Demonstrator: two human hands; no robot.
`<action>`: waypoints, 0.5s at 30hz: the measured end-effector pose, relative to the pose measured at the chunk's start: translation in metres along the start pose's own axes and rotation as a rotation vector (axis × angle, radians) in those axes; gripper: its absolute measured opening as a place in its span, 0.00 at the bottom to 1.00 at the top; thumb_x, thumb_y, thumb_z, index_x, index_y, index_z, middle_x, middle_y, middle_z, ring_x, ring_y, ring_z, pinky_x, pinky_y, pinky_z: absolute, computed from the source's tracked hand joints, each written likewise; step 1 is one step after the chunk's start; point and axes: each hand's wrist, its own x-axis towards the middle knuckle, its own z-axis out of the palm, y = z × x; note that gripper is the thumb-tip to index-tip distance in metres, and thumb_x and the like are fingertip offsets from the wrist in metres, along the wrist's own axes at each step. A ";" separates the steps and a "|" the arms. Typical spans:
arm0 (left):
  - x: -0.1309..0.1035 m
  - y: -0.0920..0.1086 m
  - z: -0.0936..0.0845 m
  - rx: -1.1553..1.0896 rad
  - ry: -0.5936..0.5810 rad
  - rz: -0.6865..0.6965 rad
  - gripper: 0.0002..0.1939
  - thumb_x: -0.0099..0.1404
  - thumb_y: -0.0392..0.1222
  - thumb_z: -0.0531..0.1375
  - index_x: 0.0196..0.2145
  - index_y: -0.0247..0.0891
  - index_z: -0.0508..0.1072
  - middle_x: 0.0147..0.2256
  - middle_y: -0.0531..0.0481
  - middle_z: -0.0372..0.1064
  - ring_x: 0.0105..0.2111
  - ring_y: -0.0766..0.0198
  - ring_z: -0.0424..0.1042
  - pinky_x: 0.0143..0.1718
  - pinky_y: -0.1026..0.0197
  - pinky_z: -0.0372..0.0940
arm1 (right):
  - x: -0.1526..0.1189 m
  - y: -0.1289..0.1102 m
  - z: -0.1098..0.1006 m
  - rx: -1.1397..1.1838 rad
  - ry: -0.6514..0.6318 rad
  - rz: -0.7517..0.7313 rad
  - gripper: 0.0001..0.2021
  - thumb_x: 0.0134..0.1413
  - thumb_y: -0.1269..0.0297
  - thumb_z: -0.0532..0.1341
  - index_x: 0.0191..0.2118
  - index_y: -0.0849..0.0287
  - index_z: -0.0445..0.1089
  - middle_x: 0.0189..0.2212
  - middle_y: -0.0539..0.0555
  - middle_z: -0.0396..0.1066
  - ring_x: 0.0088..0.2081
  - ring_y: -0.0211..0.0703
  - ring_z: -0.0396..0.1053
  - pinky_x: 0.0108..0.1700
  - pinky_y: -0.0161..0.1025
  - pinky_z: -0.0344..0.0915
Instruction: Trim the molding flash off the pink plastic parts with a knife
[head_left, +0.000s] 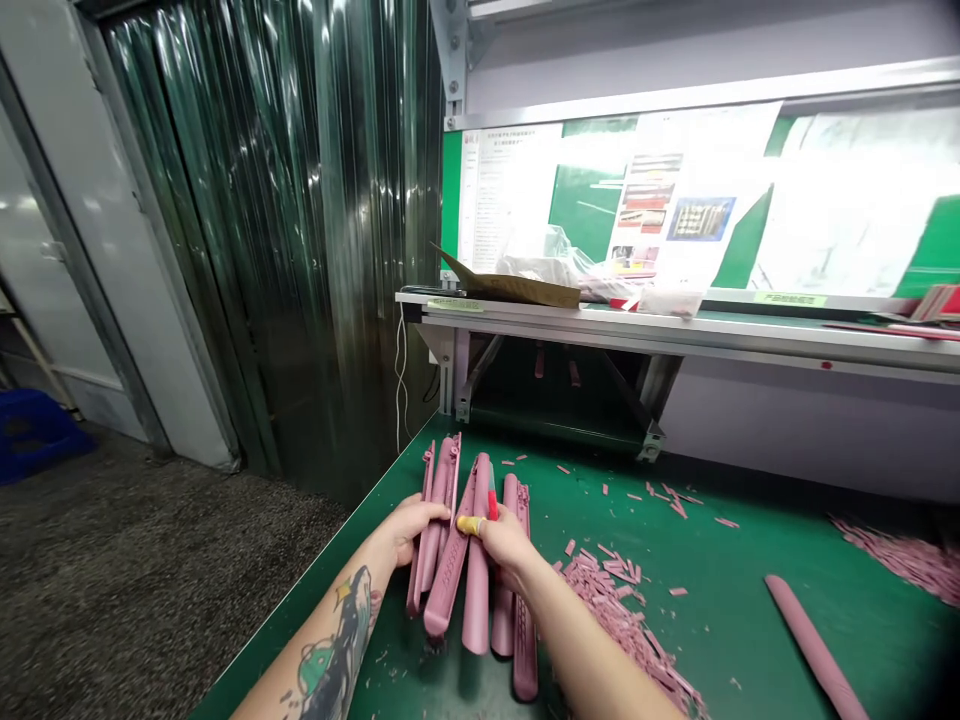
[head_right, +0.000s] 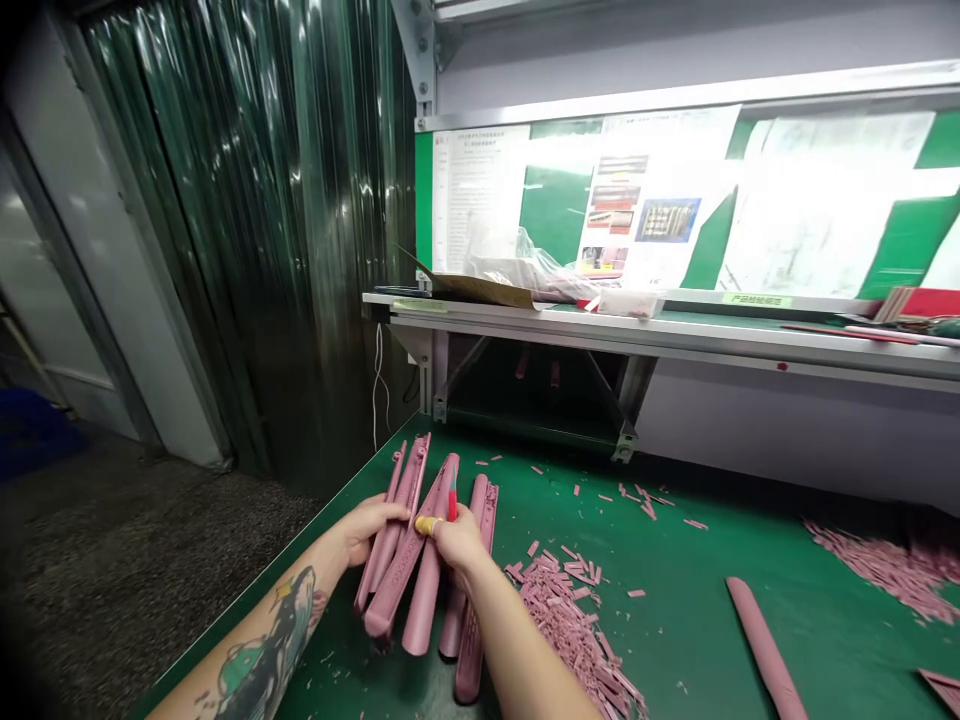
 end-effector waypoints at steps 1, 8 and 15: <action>-0.005 0.003 0.004 -0.065 -0.048 0.002 0.17 0.66 0.44 0.58 0.51 0.36 0.67 0.49 0.43 0.67 0.43 0.57 0.71 0.41 0.49 0.69 | -0.005 -0.003 -0.007 0.064 -0.007 -0.022 0.14 0.62 0.61 0.59 0.51 0.61 0.65 0.47 0.56 0.68 0.43 0.45 0.70 0.43 0.47 0.70; -0.025 0.033 0.075 -0.360 -0.186 0.086 0.17 0.66 0.44 0.58 0.51 0.36 0.67 0.49 0.43 0.67 0.43 0.57 0.71 0.42 0.49 0.69 | -0.054 -0.008 -0.064 0.350 0.053 -0.081 0.17 0.55 0.58 0.65 0.47 0.62 0.69 0.31 0.52 0.75 0.27 0.41 0.73 0.32 0.40 0.70; -0.024 0.030 0.143 -0.473 -0.291 -0.121 0.17 0.66 0.44 0.58 0.51 0.36 0.67 0.50 0.43 0.67 0.44 0.56 0.71 0.43 0.48 0.68 | -0.066 0.009 -0.104 0.373 0.146 0.061 0.14 0.63 0.61 0.58 0.51 0.61 0.65 0.48 0.57 0.68 0.43 0.45 0.70 0.43 0.47 0.70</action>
